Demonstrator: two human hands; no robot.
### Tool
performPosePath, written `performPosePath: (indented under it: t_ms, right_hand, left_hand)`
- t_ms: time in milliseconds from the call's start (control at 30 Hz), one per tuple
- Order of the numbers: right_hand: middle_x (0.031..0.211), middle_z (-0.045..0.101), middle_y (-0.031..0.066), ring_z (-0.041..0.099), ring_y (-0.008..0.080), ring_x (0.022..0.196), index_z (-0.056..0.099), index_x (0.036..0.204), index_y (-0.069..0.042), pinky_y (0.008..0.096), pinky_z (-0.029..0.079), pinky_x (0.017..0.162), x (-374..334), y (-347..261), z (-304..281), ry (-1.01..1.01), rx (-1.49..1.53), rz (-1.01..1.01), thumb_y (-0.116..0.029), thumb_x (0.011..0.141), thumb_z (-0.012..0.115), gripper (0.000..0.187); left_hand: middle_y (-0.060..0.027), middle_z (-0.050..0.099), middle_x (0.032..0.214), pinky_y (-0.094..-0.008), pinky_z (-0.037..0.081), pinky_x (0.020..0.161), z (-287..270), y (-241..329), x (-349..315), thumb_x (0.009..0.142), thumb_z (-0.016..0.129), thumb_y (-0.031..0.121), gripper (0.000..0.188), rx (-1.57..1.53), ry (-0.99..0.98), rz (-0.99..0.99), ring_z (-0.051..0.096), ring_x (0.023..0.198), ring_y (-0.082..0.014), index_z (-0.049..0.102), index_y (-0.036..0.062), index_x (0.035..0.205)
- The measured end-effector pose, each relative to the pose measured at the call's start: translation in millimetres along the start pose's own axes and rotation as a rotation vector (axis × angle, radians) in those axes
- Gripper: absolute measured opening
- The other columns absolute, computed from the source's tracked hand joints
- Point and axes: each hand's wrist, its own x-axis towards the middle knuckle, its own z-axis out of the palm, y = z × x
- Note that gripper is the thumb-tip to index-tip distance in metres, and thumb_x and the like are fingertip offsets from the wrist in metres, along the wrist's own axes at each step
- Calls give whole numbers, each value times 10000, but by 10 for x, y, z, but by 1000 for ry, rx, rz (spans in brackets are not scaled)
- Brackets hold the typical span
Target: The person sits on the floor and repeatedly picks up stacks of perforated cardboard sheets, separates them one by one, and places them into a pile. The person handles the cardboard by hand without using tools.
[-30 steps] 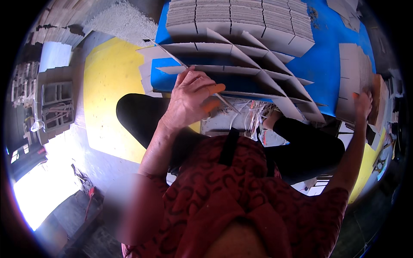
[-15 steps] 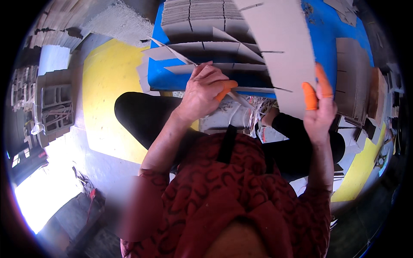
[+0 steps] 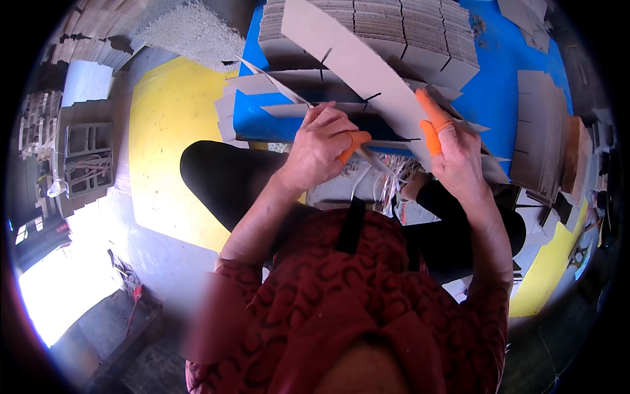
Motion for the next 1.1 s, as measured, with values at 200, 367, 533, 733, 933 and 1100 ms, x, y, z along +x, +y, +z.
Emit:
performPosePath:
  t_ms: [200, 367, 533, 733, 933, 1100]
  right_hand:
    - [1112, 674, 193, 690, 322, 826, 502, 1363, -5, 372, 539, 720, -48, -33, -90, -49, 50, 61, 193, 692, 563, 702]
    - [1121, 664, 208, 693, 326, 846, 481, 1381, -7, 392, 540, 709, 73, -110, -46, -143, 23, 88, 187, 686, 547, 724]
    - [1138, 663, 199, 694, 331, 867, 473, 1385, -8, 391, 549, 728, 18, -95, -62, -136, -4, 99, 179, 662, 531, 749]
    - [1089, 670, 178, 689, 322, 858, 469, 1396, -22, 401, 553, 729, 53, -99, -1, -176, 46, 81, 158, 666, 553, 756]
    - [884, 547, 83, 609, 261, 803, 511, 1376, -66, 383, 527, 664, 51, -162, 338, -313, -267, -31, 8, 761, 582, 623]
    - [996, 559, 51, 594, 259, 926, 575, 1280, -35, 375, 522, 703, 146, -60, 259, -291, -146, 92, 8, 806, 586, 476]
  left_hand:
    - [-31, 641, 961, -482, 391, 1078, -15, 21, -3, 599, 713, -22, 371, -20, -1, -6, 597, 1019, -228, 730, 105, 947]
    - [-31, 638, 961, -481, 385, 1085, 20, -4, -24, 568, 707, -25, 406, -24, 11, 4, 593, 1029, -232, 731, 102, 952]
    - [-22, 648, 966, -486, 393, 1077, -4, 4, -21, 578, 709, -20, 403, -20, -5, 4, 591, 1030, -228, 733, 102, 962]
    - [-12, 658, 963, -487, 405, 1061, 3, -8, -28, 591, 720, -9, 403, -36, 6, 7, 592, 1030, -223, 741, 112, 975]
    - [-6, 658, 958, -482, 410, 1055, 28, -20, -27, 611, 732, 2, 394, -34, 29, 17, 594, 1024, -221, 738, 109, 990]
    - [-8, 655, 994, -483, 397, 1062, -15, -10, -28, 623, 761, 45, 400, -18, -10, 15, 585, 1051, -225, 740, 125, 1014]
